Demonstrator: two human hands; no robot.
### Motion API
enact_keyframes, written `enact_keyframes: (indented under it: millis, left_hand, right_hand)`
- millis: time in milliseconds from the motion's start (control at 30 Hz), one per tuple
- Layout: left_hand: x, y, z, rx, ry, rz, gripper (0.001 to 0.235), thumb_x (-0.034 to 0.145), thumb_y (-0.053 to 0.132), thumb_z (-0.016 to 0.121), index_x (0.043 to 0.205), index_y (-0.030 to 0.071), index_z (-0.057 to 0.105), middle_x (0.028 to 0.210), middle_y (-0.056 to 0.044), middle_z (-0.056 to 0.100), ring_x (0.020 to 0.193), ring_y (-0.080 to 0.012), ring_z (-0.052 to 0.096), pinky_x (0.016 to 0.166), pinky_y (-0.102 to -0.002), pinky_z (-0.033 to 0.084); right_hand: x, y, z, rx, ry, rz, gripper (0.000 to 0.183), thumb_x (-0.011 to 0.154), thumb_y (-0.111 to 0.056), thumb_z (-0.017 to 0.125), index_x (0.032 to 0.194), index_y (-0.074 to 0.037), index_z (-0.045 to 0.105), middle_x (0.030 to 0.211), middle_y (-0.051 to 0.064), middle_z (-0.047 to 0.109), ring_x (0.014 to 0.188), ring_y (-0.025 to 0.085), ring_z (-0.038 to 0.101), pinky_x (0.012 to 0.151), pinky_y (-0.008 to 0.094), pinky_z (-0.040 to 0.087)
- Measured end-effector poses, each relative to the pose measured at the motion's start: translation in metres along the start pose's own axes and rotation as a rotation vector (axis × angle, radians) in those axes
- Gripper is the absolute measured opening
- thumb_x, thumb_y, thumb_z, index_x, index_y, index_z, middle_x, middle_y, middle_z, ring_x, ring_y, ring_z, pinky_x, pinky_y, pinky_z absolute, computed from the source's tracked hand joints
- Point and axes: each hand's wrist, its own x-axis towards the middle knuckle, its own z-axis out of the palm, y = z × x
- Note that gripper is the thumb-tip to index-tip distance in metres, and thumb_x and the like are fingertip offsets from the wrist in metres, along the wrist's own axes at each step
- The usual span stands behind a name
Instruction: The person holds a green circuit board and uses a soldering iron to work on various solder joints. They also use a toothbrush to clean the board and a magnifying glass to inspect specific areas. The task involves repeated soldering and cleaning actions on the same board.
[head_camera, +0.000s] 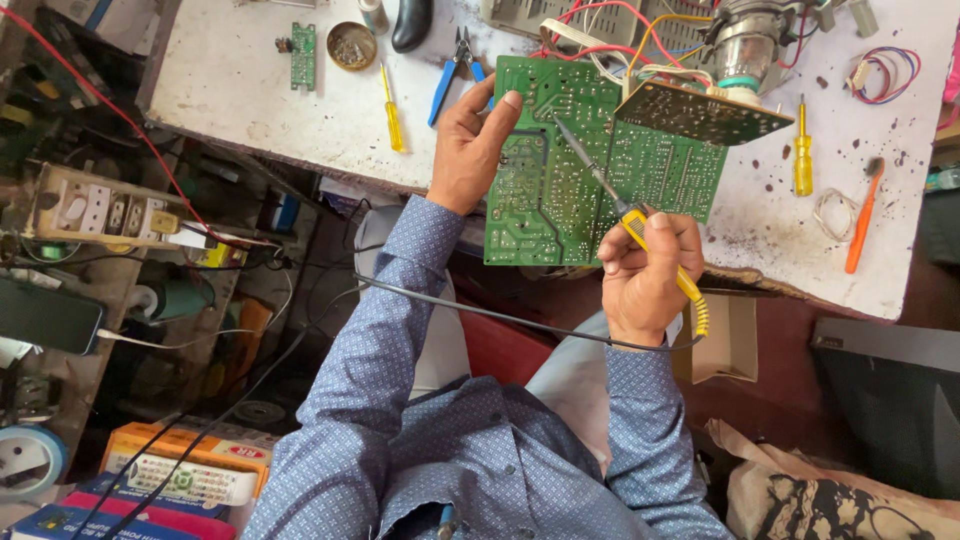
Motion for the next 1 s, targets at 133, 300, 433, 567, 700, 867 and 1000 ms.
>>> enact_keyframes:
  millis: [133, 300, 433, 567, 700, 867, 1000]
  left_hand:
    - [0.0, -0.001, 0.001, 0.029, 0.003, 0.003, 0.045, 0.108, 0.017, 0.063, 0.146, -0.006, 0.055, 0.124, -0.007, 0.071, 0.108, -0.009, 0.065, 0.093, -0.024, 0.054]
    - [0.0, -0.001, -0.001, 0.036, 0.009, 0.004, 0.045, 0.108, 0.017, 0.064, 0.145, -0.006, 0.056, 0.123, -0.007, 0.071, 0.105, -0.0091, 0.065, 0.091, -0.024, 0.054]
    - [0.001, -0.002, 0.001, -0.011, 0.002, 0.004, 0.044, 0.108, 0.016, 0.064, 0.145, -0.006, 0.056, 0.125, -0.008, 0.071, 0.109, -0.0093, 0.065, 0.095, -0.025, 0.053]
    - [0.0, -0.001, 0.001, 0.016, 0.01, 0.003, 0.044, 0.107, 0.016, 0.064, 0.144, -0.006, 0.056, 0.124, -0.007, 0.071, 0.106, -0.0089, 0.065, 0.092, -0.024, 0.054]
    - [0.0, 0.001, 0.001, 0.004, 0.0, -0.014, 0.043, 0.107, 0.016, 0.064, 0.143, -0.006, 0.057, 0.123, -0.007, 0.071, 0.107, -0.0091, 0.065, 0.093, -0.025, 0.054]
    - [0.001, 0.0, 0.0, 0.018, -0.017, -0.009, 0.041, 0.109, 0.017, 0.063, 0.142, -0.007, 0.058, 0.123, -0.006, 0.071, 0.108, -0.0093, 0.064, 0.096, -0.025, 0.053]
    - [0.001, -0.001, -0.002, 0.015, -0.022, -0.011, 0.041, 0.108, 0.018, 0.063, 0.142, -0.006, 0.058, 0.124, -0.006, 0.071, 0.111, -0.0098, 0.063, 0.098, -0.026, 0.052]
  right_hand:
    - [-0.001, 0.001, 0.0, 0.014, -0.016, 0.033, 0.013, 0.104, -0.015, 0.061, 0.1, -0.004, 0.057, 0.078, 0.015, 0.065, 0.061, 0.022, 0.061, 0.052, 0.029, 0.046]
    - [-0.002, 0.002, 0.002, 0.015, 0.009, 0.019, 0.012, 0.102, -0.015, 0.061, 0.098, -0.005, 0.056, 0.075, 0.014, 0.065, 0.058, 0.022, 0.061, 0.049, 0.028, 0.045]
    - [-0.001, 0.0, 0.002, 0.016, 0.01, 0.034, 0.013, 0.103, -0.015, 0.061, 0.099, -0.005, 0.056, 0.076, 0.015, 0.065, 0.059, 0.022, 0.061, 0.05, 0.029, 0.045]
    - [-0.001, 0.0, -0.001, 0.013, 0.022, 0.012, 0.012, 0.102, -0.016, 0.06, 0.099, -0.005, 0.056, 0.075, 0.014, 0.065, 0.058, 0.022, 0.06, 0.048, 0.029, 0.044]
    - [-0.004, -0.008, -0.024, 0.029, 0.067, -0.04, 0.012, 0.099, -0.016, 0.061, 0.101, -0.006, 0.055, 0.078, 0.011, 0.062, 0.059, 0.022, 0.06, 0.049, 0.03, 0.045]
    - [-0.007, -0.034, -0.097, 0.228, 0.214, 0.033, 0.018, 0.102, -0.023, 0.065, 0.097, -0.008, 0.057, 0.074, 0.009, 0.059, 0.056, 0.018, 0.054, 0.049, 0.027, 0.043]
    - [-0.016, -0.059, -0.174, 0.448, 0.297, 0.098, 0.023, 0.104, -0.027, 0.067, 0.093, -0.008, 0.061, 0.078, 0.011, 0.062, 0.057, 0.016, 0.052, 0.052, 0.024, 0.045]
